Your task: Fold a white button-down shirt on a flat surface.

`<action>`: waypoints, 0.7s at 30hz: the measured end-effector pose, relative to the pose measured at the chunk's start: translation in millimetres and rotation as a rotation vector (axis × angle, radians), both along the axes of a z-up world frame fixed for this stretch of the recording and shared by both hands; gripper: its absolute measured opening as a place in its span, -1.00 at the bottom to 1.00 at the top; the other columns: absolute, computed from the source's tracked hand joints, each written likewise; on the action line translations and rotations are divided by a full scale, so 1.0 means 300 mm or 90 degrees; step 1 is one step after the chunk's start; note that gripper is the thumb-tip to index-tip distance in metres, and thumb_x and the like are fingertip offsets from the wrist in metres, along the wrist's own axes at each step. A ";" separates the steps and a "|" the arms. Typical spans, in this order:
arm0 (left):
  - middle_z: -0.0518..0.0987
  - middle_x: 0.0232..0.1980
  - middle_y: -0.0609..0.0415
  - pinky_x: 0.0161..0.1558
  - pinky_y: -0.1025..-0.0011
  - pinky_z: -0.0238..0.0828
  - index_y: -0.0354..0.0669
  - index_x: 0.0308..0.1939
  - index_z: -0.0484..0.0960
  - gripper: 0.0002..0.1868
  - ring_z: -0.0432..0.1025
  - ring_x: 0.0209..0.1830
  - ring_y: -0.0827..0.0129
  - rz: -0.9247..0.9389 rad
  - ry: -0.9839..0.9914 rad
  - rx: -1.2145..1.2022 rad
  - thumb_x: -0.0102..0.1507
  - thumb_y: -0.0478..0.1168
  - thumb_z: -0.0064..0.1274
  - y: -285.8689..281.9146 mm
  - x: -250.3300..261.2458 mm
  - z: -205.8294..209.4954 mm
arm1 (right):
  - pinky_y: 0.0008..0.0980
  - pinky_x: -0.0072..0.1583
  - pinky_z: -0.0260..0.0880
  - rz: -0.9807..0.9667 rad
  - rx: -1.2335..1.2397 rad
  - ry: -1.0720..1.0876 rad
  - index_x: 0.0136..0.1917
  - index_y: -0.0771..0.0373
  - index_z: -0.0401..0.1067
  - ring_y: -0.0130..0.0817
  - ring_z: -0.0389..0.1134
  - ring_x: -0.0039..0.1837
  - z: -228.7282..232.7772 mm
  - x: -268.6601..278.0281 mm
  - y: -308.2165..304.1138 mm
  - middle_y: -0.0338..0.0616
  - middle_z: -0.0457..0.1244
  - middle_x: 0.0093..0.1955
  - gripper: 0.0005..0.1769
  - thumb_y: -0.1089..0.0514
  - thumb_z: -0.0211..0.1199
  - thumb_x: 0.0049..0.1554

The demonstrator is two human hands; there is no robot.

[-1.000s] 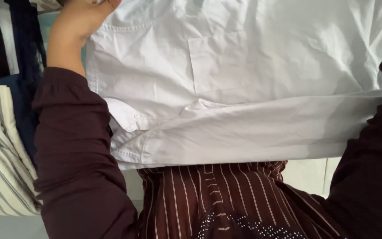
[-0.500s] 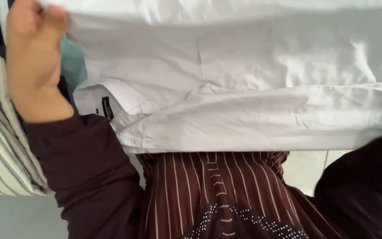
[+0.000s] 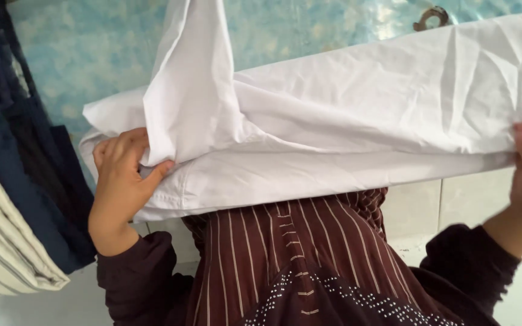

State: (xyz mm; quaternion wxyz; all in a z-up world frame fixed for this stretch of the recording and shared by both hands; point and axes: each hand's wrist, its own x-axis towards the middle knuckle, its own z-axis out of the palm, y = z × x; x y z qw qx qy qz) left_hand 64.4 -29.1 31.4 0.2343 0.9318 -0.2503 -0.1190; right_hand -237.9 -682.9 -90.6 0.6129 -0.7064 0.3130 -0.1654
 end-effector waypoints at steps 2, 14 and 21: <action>0.55 0.23 -0.03 0.39 0.09 -0.02 -0.29 0.11 0.64 -0.48 0.29 0.29 0.07 -0.010 -0.021 0.023 0.15 -0.08 0.33 -0.011 0.003 -0.027 | -0.64 0.02 0.18 -0.075 -0.021 0.043 0.15 0.26 0.44 -0.56 0.21 -0.05 0.053 0.106 0.105 -0.35 0.33 0.04 -0.94 0.37 0.21 0.44; 0.59 0.12 -0.05 0.31 0.13 0.07 -0.26 0.01 0.67 -0.66 0.38 0.15 0.05 0.002 -0.124 -0.009 0.18 -0.21 0.26 0.025 -0.028 -0.080 | -0.63 0.04 0.12 -0.110 -0.278 0.000 0.11 0.25 0.42 -0.59 0.11 -0.02 -0.002 0.221 0.143 -0.41 0.19 -0.04 -0.85 0.43 0.11 0.44; 0.60 -0.09 -0.08 0.17 0.12 0.23 -0.31 -0.10 0.66 -0.81 0.40 0.01 -0.02 0.007 -0.154 -0.011 0.28 -0.26 0.21 0.028 -0.030 0.007 | -0.43 0.22 0.30 -0.138 -0.477 -0.062 0.07 0.43 0.41 -0.36 0.30 0.10 0.000 0.244 0.186 -0.12 0.29 0.08 -0.70 0.60 -0.07 0.22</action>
